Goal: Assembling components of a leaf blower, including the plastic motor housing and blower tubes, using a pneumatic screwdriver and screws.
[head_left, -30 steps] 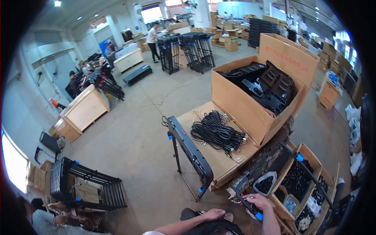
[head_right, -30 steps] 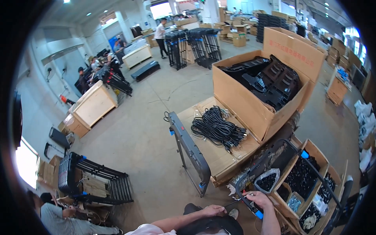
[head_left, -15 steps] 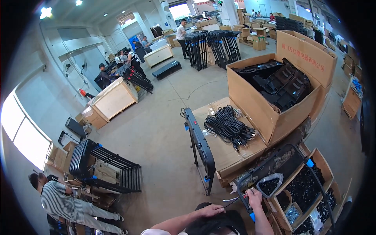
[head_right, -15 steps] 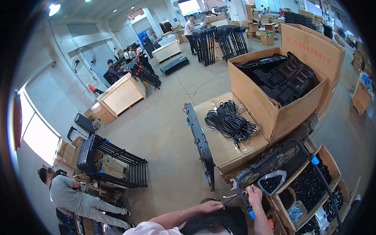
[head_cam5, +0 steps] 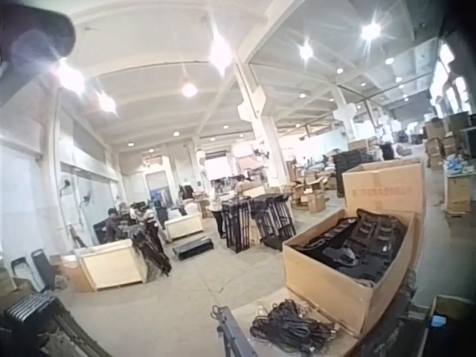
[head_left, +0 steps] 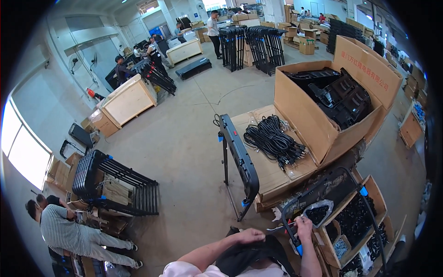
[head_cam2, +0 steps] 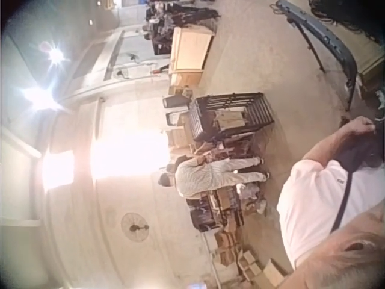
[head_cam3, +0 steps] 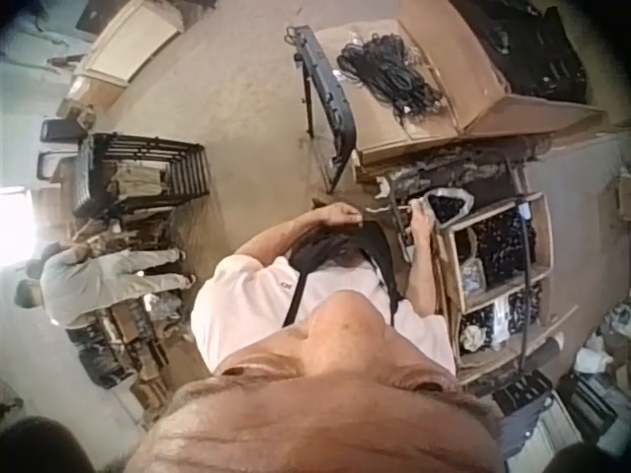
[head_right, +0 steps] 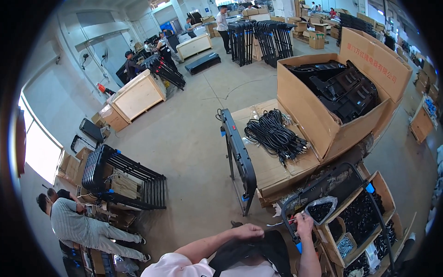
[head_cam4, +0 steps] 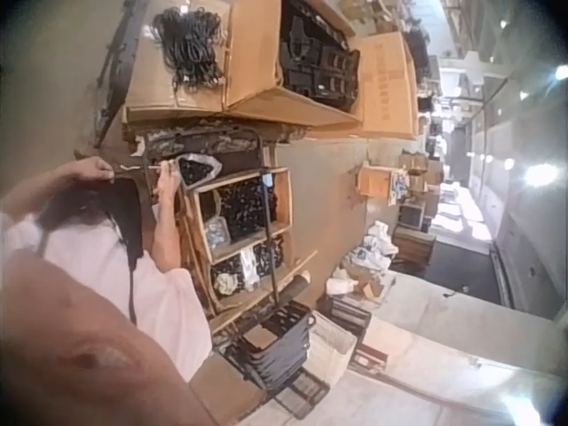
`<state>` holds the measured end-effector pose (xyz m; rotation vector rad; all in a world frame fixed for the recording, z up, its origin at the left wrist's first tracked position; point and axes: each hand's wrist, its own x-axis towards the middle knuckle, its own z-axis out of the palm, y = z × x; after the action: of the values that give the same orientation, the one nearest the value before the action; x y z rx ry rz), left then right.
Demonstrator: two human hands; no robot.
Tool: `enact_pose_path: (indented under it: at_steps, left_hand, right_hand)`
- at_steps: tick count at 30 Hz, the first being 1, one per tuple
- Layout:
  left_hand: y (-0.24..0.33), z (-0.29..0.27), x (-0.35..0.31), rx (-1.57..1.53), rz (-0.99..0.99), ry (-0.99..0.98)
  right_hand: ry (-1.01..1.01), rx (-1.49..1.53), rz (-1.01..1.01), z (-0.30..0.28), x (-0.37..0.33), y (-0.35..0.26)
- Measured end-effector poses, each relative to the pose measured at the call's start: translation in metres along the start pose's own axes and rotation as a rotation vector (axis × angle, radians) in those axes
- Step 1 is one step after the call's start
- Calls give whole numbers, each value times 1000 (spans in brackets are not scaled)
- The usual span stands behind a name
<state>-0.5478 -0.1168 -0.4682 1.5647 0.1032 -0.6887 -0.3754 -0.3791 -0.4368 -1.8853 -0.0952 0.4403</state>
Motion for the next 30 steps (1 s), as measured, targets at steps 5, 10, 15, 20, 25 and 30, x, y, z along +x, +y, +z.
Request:
enact_pose_path:
  at_steps: [5, 10, 15, 20, 25, 30]
  left_hand:
    - [52, -6, 13, 87, -42, 67]
    - [29, -9, 37, 149, 20, -38]
    - [11, 2, 58, 36, 152, -89]
    - [32, 5, 67, -1, 117, -10]
    - [45, 19, 73, -95, 55, 48]
    - [34, 26, 78, -161, 23, 54]
  right_hand:
    - [239, 338, 113, -17, 16, 36]
    - [462, 461, 271, -34, 20, 10]
    - [521, 390, 108, -62, 53, 27]
    - [628, 499, 110, -85, 92, 2]
    - [231, 334, 152, -84, 60, -20]
    - [-16, 341, 271, -27, 48, -5]
